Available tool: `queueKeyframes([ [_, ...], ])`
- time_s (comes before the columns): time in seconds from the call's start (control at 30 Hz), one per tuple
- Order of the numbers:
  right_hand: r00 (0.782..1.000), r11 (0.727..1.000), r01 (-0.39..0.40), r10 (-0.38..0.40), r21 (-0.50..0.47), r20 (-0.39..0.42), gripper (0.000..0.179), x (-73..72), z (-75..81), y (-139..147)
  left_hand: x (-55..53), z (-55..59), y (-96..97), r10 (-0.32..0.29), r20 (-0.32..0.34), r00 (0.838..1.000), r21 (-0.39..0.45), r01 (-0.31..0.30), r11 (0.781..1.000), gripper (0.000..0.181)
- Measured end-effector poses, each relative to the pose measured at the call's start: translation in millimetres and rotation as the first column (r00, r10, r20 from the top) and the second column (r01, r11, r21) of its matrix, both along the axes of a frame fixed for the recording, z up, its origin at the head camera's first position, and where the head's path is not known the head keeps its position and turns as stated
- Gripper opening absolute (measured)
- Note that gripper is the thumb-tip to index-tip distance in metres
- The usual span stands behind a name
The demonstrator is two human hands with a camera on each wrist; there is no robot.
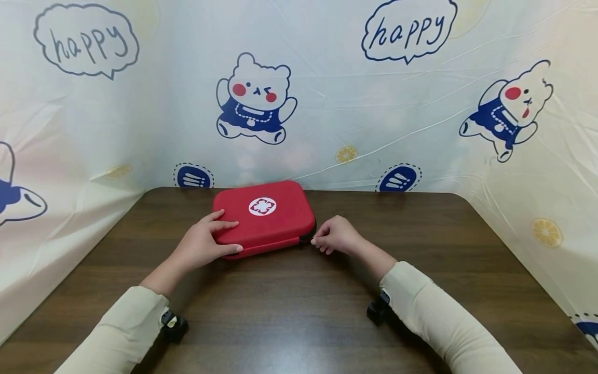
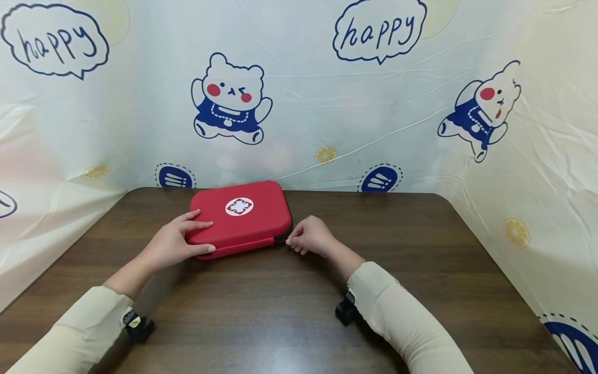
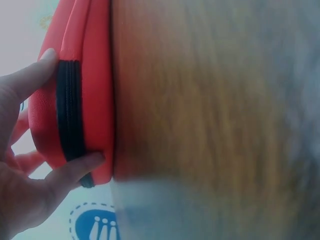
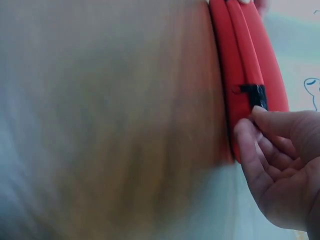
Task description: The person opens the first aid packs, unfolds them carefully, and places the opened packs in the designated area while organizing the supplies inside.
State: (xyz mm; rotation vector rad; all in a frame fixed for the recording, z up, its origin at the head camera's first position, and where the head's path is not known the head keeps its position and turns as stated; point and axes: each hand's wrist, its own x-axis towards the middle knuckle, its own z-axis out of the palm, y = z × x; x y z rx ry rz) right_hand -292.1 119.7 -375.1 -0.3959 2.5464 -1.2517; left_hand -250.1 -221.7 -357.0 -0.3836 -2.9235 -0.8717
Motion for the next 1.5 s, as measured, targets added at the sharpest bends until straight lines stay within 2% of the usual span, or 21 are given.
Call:
queueKeyframes([
  [0.13,0.997,0.994,-0.062,0.066,0.094,-0.043,0.008,-2.1,7.2,5,-0.3,0.9,-2.0,-0.023,0.006,1.0,-0.027,0.023,0.999,0.073],
  [0.33,0.994,0.988,-0.078,0.088,0.134,-0.063,0.009,-7.1,11.2,16,0.2,2.0,-4.0,-0.044,0.018,0.999,-0.032,0.044,0.998,0.073],
  [0.53,0.989,0.981,-0.035,0.062,0.192,-0.136,0.009,-18.0,11.2,23,0.2,2.5,-3.3,-0.057,0.015,0.998,-0.037,0.058,0.998,0.071],
  [0.77,0.986,0.981,0.046,-0.014,0.189,-0.167,0.01,-33.6,7.9,23,-1.8,0.0,-2.6,-0.066,-0.004,0.998,-0.046,0.066,0.997,0.069],
  [1.07,0.952,0.977,0.107,-0.047,0.184,-0.303,0.009,-52.3,2.3,20,-5.1,0.6,-0.6,-0.066,-0.001,0.998,-0.059,0.066,0.996,0.069],
  [1.2,0.934,0.972,0.116,-0.038,0.202,-0.354,0.01,-58.7,-0.4,16,-4.5,2.3,-1.8,-0.069,0.005,0.998,-0.057,0.069,0.996,0.069],
  [1.23,0.933,0.972,0.115,-0.035,0.204,-0.358,0.01,-59.7,-0.8,15,-4.4,2.8,-2.5,-0.07,0.006,0.998,-0.056,0.07,0.996,0.069],
  [1.33,0.948,0.979,0.092,-0.03,0.182,-0.318,0.01,-60.0,0.1,14,-5.0,4.7,-5.9,-0.078,0.013,0.997,-0.055,0.078,0.995,0.069],
  [1.5,0.974,0.986,0.003,0.034,0.165,-0.223,0.009,-53.7,3.2,17,-7.8,9.1,-15.0,-0.105,0.031,0.994,-0.048,0.106,0.993,0.069],
])
